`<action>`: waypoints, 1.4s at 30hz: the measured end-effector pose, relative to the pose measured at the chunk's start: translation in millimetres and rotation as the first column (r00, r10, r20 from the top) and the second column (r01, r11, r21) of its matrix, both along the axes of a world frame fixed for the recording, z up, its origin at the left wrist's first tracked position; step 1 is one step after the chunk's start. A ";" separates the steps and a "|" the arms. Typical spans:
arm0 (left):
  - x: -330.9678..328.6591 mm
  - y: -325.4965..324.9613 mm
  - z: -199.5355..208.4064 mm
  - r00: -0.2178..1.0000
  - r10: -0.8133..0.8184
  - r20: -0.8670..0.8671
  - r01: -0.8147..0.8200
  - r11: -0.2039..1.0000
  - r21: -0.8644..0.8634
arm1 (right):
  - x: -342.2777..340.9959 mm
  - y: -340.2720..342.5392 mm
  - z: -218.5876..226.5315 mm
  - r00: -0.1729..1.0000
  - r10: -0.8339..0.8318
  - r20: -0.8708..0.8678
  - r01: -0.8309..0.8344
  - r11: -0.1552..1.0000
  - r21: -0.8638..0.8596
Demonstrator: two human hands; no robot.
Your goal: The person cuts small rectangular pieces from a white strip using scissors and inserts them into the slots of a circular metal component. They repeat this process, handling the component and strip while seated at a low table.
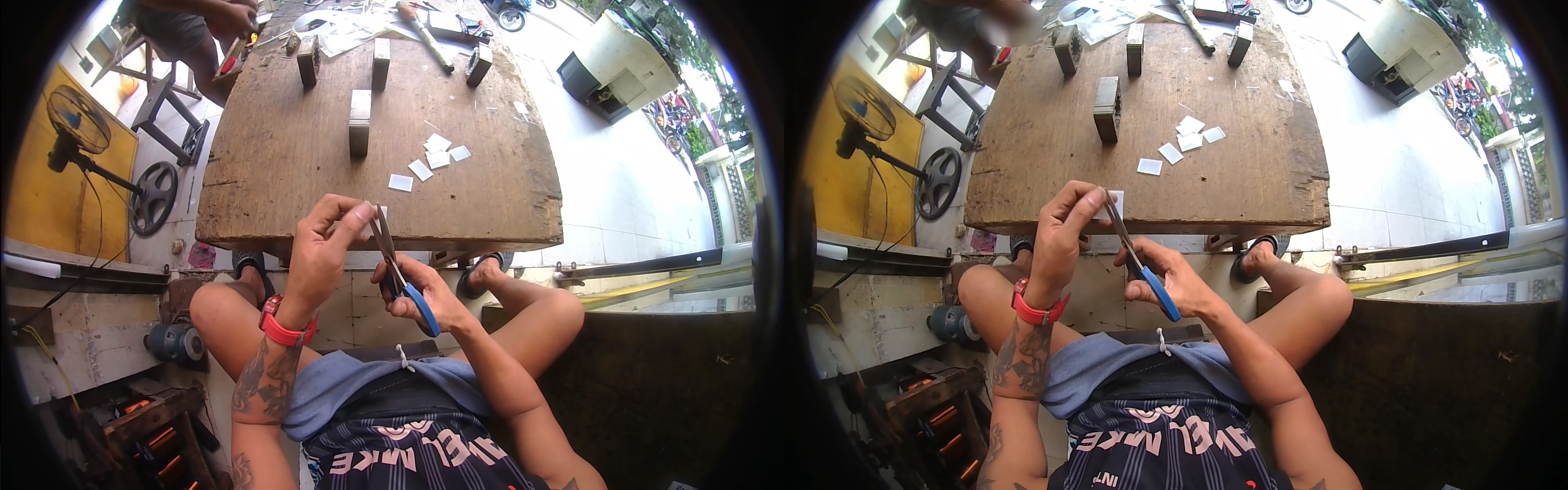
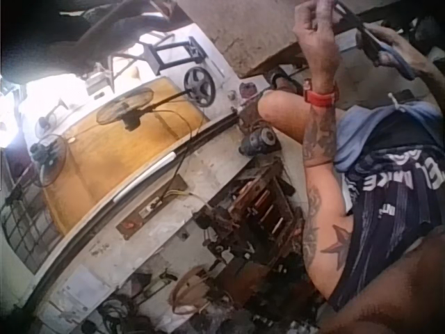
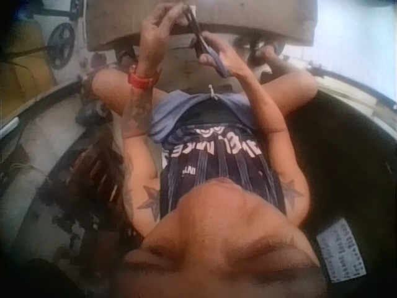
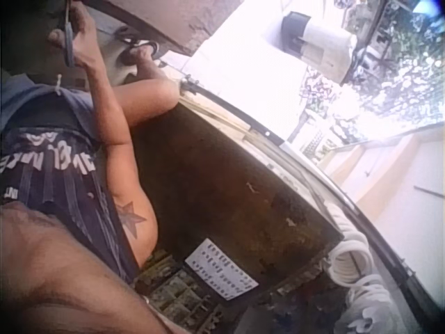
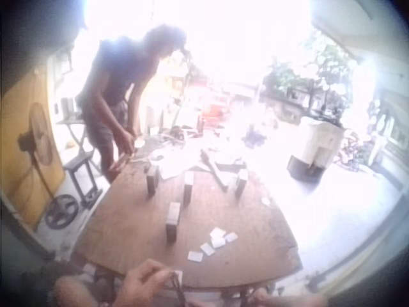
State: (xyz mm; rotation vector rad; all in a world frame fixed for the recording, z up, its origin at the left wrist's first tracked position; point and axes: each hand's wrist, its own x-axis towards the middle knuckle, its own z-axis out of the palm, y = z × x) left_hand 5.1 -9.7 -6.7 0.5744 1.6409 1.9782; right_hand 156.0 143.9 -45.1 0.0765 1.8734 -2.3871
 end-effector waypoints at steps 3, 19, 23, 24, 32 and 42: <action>-4.7 0.1 2.8 0.997 0.080 0.018 -0.081 0.997 0.002 | -1.2 1.0 -1.1 0.999 -0.029 0.015 0.029 1.000 0.012; -16.6 -3.9 -1.3 0.980 0.201 0.001 -0.200 0.975 0.097 | -8.5 -6.9 4.7 0.966 -0.257 -0.036 0.242 0.846 0.475; -15.8 -3.4 -3.7 0.991 0.132 -0.005 -0.131 0.988 0.081 | -10.2 -5.7 4.8 0.977 -0.212 0.001 0.179 0.830 0.529; -15.8 -3.1 -4.3 0.992 0.124 -0.001 -0.123 0.989 0.076 | -10.6 -5.8 4.3 0.977 -0.211 0.016 0.174 0.842 0.510; -16.1 -1.8 -6.9 0.994 0.106 0.016 -0.107 0.993 0.045 | -11.5 -8.2 -0.2 0.964 -0.266 -0.018 0.247 0.866 0.435; -16.3 -1.1 -7.8 0.995 0.098 0.035 -0.100 0.994 0.049 | -11.4 -7.5 -2.4 0.965 -0.262 0.009 0.237 0.885 0.400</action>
